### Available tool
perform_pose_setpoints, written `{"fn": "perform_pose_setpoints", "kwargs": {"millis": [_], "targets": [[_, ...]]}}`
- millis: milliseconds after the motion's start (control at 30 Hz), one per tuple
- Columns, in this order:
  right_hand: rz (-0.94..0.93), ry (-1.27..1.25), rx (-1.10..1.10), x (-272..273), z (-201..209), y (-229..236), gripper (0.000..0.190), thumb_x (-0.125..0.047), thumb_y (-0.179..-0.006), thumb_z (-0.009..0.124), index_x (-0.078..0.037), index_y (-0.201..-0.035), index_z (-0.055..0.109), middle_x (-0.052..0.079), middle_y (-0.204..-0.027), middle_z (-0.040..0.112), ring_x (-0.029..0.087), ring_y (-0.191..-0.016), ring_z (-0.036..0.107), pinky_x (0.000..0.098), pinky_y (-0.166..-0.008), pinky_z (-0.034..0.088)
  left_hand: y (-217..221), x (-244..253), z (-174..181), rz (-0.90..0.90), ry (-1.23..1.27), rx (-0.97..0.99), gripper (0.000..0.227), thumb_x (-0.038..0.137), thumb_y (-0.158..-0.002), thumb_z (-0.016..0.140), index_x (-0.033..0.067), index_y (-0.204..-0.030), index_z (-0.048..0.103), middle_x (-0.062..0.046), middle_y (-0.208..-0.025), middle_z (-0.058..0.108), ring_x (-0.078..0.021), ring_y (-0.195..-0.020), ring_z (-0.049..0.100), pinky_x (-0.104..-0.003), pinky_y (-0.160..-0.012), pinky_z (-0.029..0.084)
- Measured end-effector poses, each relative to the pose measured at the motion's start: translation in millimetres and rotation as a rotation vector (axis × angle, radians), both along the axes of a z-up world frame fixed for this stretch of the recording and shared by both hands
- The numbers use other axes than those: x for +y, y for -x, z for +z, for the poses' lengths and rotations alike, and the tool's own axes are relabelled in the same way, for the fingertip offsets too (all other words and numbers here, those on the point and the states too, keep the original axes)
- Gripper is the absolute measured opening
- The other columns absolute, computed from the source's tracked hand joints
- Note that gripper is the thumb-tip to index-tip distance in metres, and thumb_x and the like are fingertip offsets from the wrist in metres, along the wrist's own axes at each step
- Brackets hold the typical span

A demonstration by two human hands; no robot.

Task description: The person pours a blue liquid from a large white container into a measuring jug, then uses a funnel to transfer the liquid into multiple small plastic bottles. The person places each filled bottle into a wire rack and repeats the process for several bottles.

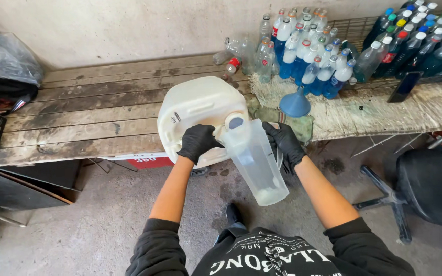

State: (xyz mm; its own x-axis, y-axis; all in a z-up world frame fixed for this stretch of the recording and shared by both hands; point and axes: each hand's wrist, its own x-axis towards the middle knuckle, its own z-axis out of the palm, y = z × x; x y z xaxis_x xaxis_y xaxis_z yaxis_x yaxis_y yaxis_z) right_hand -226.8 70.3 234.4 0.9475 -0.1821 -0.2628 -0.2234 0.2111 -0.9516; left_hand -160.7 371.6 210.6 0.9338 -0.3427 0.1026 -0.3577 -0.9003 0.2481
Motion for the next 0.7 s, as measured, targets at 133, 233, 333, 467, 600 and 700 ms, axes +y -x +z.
{"fn": "perform_pose_setpoints", "kwargs": {"millis": [133,233,333,467,600,700], "targets": [[0.004,0.097,0.003,-11.5,-49.5,17.1,0.045,-0.038,-0.099,0.088,-0.012,-0.071,0.065,0.003,-0.050,0.050,0.010,-0.041,0.052,0.0199,-0.042,0.042,21.8,-5.5,-35.2,0.002,0.002,0.015,0.063,0.070,-0.071,0.088,0.0216,-0.111,0.083,-0.010,-0.093,0.081,-0.0361,-0.102,0.080,-0.050,-0.087,0.065],[-0.006,0.165,-0.025,-17.6,-90.4,39.8,0.054,-0.043,-0.104,0.082,-0.011,-0.066,0.062,0.006,-0.048,0.051,0.012,-0.041,0.052,0.0227,-0.044,0.041,40.5,-9.6,-71.3,0.003,-0.007,0.036,0.052,0.063,-0.074,0.085,0.0209,-0.105,0.082,-0.012,-0.093,0.081,-0.0366,-0.102,0.080,-0.050,-0.087,0.066],[-0.048,0.226,-0.041,-24.7,-144.4,58.8,0.061,-0.045,-0.107,0.077,-0.010,-0.060,0.061,0.009,-0.045,0.052,0.016,-0.040,0.052,0.0265,-0.046,0.043,62.0,-14.7,-101.0,0.002,-0.001,0.087,0.046,0.060,-0.077,0.082,0.0211,-0.101,0.080,-0.012,-0.093,0.080,-0.0359,-0.105,0.080,-0.050,-0.090,0.066],[-0.103,0.287,-0.061,-37.7,-219.1,70.6,0.059,-0.041,-0.108,0.073,-0.010,-0.059,0.060,0.010,-0.043,0.053,0.019,-0.040,0.052,0.0289,-0.049,0.044,91.1,-24.1,-138.2,0.029,-0.001,0.119,0.038,0.051,-0.078,0.078,0.0207,-0.102,0.080,-0.010,-0.095,0.079,-0.0346,-0.106,0.080,-0.048,-0.091,0.066],[-0.092,0.270,-0.036,-23.8,-240.6,108.0,0.060,-0.045,-0.108,0.071,-0.011,-0.060,0.059,0.008,-0.044,0.053,0.017,-0.040,0.050,0.0306,-0.050,0.043,126.2,-27.6,-176.9,0.043,0.086,0.089,0.048,0.046,-0.079,0.080,0.0186,-0.118,0.081,-0.015,-0.109,0.079,-0.0350,-0.117,0.078,-0.049,-0.100,0.064],[-0.048,0.315,-0.028,-26.3,-258.3,116.4,0.067,-0.045,-0.110,0.071,-0.009,-0.054,0.061,0.009,-0.042,0.055,0.019,-0.040,0.055,0.0309,-0.052,0.046,152.3,-38.0,-154.9,0.108,0.116,-0.126,0.046,0.053,-0.079,0.073,0.0353,-0.121,0.079,-0.005,-0.102,0.080,-0.0320,-0.103,0.081,-0.049,-0.087,0.066]]}}
